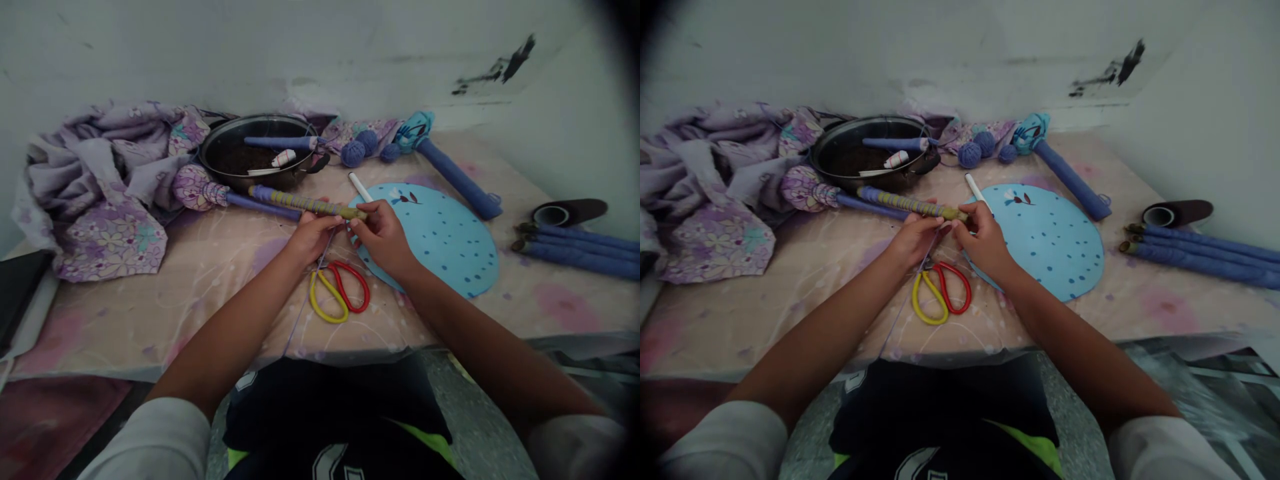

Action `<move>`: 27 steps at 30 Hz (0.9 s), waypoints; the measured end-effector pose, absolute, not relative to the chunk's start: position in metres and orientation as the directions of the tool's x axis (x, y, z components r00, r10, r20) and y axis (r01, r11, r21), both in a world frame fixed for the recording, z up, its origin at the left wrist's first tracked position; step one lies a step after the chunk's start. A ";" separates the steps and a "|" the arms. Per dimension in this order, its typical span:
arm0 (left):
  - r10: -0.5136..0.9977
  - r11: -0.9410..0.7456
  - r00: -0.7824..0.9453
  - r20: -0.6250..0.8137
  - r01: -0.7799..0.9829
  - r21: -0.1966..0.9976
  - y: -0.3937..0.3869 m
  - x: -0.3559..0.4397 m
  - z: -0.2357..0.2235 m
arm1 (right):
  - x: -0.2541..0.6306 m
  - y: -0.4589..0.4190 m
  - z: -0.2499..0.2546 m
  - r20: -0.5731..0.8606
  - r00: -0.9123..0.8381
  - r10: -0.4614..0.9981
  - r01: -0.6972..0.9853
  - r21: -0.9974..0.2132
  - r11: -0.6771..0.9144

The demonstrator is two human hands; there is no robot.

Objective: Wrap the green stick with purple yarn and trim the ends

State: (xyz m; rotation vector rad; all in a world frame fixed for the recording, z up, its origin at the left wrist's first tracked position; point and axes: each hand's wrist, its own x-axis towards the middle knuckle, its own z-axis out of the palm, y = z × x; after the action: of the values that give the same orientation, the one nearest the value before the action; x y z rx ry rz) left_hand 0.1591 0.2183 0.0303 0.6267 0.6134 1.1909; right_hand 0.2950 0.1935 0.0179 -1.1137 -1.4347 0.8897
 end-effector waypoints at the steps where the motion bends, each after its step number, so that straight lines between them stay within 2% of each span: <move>1: 0.958 0.255 0.269 -0.099 -0.644 0.721 0.218 0.159 0.031 | 0.295 0.193 0.018 0.330 0.009 0.944 0.189 -0.928 0.322; 4: 0.950 0.273 0.294 -0.107 -0.614 0.741 0.218 0.158 0.030 | 0.294 0.192 0.018 0.380 -0.011 0.925 0.257 -0.893 0.370; 9: 0.955 0.246 0.279 -0.104 -0.540 0.805 0.218 0.159 0.025 | 0.298 0.194 0.023 0.246 -0.025 0.969 0.160 -0.956 0.246; 11: 0.958 0.214 0.279 -0.069 -0.535 0.817 0.218 0.161 0.023 | 0.302 0.195 0.026 0.224 -0.068 0.972 0.273 -0.933 0.234; 14: 0.952 0.172 0.307 -0.009 -0.508 0.844 0.218 0.162 0.020 | 0.306 0.193 0.030 0.218 -0.156 0.963 0.490 -0.829 0.267; 17: 0.938 0.140 0.345 0.028 -0.452 0.881 0.219 0.161 0.018 | 0.307 0.189 0.033 0.261 -0.094 0.961 0.531 -0.803 0.270; 22: 0.883 0.177 0.468 0.024 -0.381 0.908 0.217 0.159 0.023 | 0.310 0.189 0.030 0.336 -0.042 0.941 0.439 -0.840 0.320; 27: 0.879 0.166 0.477 0.028 -0.359 0.918 0.215 0.160 0.025 | 0.308 0.191 0.027 0.461 -0.046 0.886 0.541 -0.734 0.410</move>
State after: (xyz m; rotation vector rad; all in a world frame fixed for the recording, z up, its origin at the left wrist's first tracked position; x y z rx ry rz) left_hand 0.1600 0.2154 0.0253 1.0603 0.6011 0.9609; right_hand 0.3083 0.1914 0.0268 -1.2543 -1.7164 0.4554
